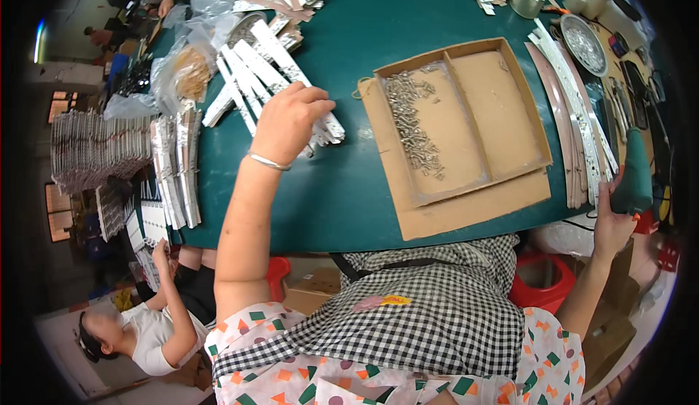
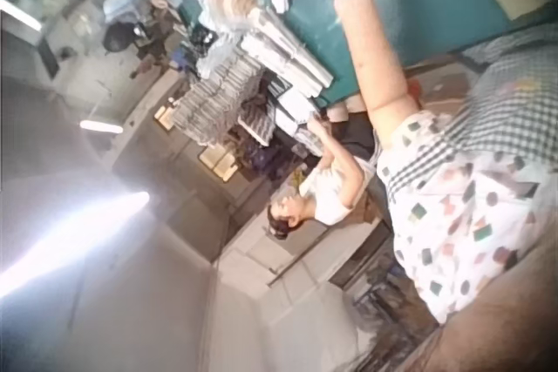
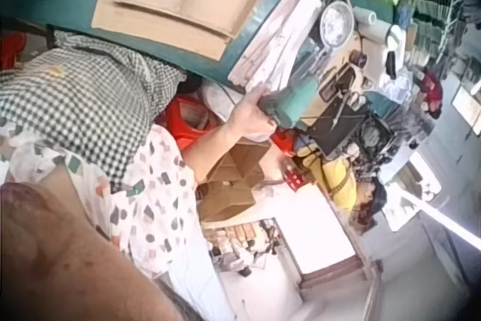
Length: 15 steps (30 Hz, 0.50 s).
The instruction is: The person assembles LED light strips by picking up strips from the table, positioning small metal components onto each strip by hand from a tray, and soldering them with a handheld soldering tool.
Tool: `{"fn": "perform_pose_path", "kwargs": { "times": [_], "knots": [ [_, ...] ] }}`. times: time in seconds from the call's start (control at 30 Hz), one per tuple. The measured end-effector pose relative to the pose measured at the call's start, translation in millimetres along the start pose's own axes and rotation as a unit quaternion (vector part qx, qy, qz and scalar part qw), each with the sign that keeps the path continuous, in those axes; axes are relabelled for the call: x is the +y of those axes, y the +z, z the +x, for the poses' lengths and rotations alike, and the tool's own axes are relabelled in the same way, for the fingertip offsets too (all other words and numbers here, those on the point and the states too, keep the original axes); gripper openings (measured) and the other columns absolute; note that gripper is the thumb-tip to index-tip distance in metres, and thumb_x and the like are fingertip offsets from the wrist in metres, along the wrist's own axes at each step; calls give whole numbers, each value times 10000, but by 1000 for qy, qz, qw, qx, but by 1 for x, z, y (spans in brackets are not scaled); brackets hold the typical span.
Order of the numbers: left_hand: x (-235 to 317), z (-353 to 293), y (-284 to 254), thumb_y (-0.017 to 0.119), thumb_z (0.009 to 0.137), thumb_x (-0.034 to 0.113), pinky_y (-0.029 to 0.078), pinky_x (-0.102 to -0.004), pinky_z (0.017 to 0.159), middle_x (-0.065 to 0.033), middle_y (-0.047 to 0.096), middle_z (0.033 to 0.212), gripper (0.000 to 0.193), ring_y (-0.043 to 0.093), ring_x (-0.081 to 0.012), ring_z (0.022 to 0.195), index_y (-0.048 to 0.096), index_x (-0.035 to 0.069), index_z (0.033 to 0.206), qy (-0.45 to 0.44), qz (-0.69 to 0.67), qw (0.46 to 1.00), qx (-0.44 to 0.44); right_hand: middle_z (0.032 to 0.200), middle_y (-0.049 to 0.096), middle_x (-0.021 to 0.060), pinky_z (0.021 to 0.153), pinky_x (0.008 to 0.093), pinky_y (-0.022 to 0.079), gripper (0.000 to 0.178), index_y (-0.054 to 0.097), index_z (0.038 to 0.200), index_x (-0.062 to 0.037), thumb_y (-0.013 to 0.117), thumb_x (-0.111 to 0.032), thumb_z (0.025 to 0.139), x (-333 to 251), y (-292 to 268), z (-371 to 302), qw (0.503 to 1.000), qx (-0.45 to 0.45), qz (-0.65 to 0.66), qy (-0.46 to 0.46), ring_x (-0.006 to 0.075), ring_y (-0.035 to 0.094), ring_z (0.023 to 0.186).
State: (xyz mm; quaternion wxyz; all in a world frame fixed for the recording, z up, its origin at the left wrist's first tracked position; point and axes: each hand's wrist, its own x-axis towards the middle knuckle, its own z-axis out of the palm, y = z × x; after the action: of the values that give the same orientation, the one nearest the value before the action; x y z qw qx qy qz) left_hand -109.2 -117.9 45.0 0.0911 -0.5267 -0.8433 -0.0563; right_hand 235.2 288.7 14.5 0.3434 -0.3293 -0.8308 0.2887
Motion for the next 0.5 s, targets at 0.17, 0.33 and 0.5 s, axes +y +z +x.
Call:
{"fn": "perform_pose_path", "kwargs": {
  "times": [0.17, 0.33, 0.5],
  "knots": [
    [5, -2, 0, 577, 710, -68, 521, -367, 783, -60, 681, 967, 290, 613, -269, 865, 717, 45, 939, -31, -39, 998, -36, 956, 538, 45, 801, 236, 441, 534, 489, 1301, 60, 665, 98, 799, -27, -13, -18, 989, 32, 137, 48, 105, 530, 858],
    [58, 21, -9, 672, 679, -65, 518, -368, 739, -87, 689, 956, 326, 631, -286, 848, 697, 57, 981, -47, -137, 989, 15, 873, 476, 56, 741, 239, 437, 665, 402, 1339, 39, 648, 114, 726, -76, -5, -41, 919, -75, 370, 115, 121, 510, 799],
    [120, 55, 17, 752, 699, 87, 431, -382, 701, -34, 611, 734, 135, 563, -245, 771, 692, 100, 820, -6, -226, 974, 24, 866, 490, 61, 710, 251, 461, 692, 405, 1333, 36, 648, 124, 692, -105, 27, -68, 910, -121, 354, 178, 130, 522, 767]
  ]
}}
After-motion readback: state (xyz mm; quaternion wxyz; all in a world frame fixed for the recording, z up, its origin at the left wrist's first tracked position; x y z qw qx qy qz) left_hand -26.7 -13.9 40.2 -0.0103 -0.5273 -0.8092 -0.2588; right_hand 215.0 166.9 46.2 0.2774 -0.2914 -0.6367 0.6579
